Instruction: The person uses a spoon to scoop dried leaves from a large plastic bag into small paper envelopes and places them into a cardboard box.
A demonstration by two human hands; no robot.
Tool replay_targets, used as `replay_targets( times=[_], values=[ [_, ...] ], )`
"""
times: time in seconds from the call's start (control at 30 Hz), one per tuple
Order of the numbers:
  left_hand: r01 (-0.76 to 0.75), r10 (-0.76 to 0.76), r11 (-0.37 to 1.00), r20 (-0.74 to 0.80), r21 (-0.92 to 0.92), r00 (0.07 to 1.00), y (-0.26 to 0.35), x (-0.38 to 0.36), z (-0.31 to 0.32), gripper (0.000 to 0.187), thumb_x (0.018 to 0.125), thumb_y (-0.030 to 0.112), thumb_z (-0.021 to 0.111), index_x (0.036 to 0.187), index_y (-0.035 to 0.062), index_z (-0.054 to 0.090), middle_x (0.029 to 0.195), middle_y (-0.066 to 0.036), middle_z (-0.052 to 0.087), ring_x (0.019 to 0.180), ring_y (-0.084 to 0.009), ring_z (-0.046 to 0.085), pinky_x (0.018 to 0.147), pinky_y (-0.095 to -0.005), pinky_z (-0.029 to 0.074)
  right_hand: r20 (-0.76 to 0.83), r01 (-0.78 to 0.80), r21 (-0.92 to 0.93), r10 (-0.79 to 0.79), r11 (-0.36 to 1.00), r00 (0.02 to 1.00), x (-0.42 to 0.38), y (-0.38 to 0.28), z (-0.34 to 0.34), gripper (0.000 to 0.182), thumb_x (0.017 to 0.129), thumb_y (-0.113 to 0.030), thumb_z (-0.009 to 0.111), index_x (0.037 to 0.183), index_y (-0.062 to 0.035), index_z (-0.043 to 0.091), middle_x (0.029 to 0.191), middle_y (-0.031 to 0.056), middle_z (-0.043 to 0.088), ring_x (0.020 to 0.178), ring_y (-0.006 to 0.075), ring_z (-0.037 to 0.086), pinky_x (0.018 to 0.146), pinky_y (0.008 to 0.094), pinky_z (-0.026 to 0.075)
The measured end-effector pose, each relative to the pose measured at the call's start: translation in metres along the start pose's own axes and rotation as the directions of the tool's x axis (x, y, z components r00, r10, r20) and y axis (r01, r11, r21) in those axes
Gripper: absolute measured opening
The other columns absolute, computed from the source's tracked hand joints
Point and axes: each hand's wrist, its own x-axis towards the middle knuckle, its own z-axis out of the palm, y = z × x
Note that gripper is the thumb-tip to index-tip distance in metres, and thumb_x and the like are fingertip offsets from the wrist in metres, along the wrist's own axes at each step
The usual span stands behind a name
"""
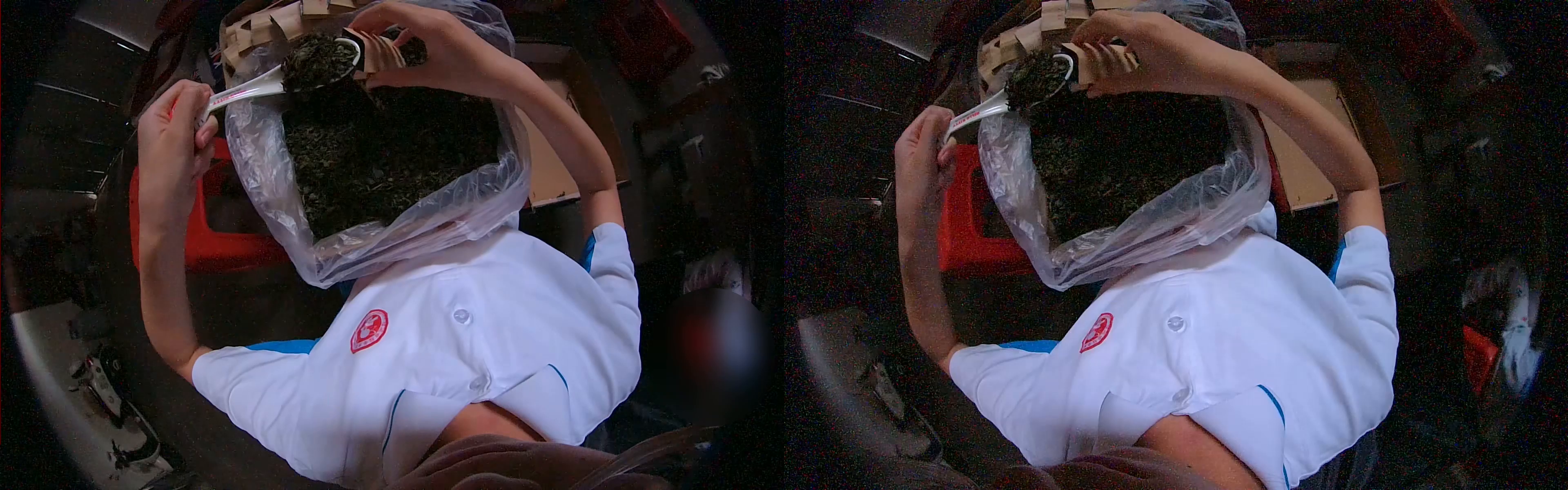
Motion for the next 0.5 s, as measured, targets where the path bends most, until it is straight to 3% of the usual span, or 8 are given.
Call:
replay_targets(
  times=[0.27,0.37,0.5],
  values=[
    [-0.15,0.163,0.962,-0.039,0.229,0.986,0.013,0.003,0.002,0.02,0.092,0.024,0.051,0.082,0.0072,0.058,0.057,0.006,0.046,0.046,0.0018,0.038,0.04,-0.0138,0.028,0.002,0.001,0.013,-0.001,1.0,1.0,0.0,0.007,0.001,0.051,0.078,-0.02,0.071,0.116,-0.0002,0.045,0.108,0.017,0.055,0.103,0.0285,0.055,0.087,0.0363,0.045],
    [-0.23,0.233,0.866,0.049,0.445,0.971,0.026,0.004,0.006,0.02,0.09,0.024,0.053,0.081,0.0065,0.059,0.057,0.005,0.048,0.048,0.0008,0.042,0.043,-0.0153,0.032,0.003,0.004,-0.039,-0.004,0.999,1.0,0.002,0.002,0.001,0.051,0.077,-0.022,0.071,0.116,-0.0006,0.045,0.106,0.0167,0.055,0.101,0.0294,0.055,0.086,0.036,0.045],
    [-0.263,0.279,0.784,0.06,0.562,0.959,0.037,0.011,0.012,0.02,0.089,0.025,0.056,0.082,0.0064,0.059,0.056,0.004,0.05,0.049,-0.0007,0.046,0.043,-0.017,0.034,-0.031,0.002,-0.057,-0.003,0.998,1.0,0.002,0.004,0.006,0.049,0.077,-0.022,0.07,0.114,-0.0007,0.047,0.103,0.0169,0.055,0.098,0.0299,0.055,0.083,0.0366,0.045]
  ],
)
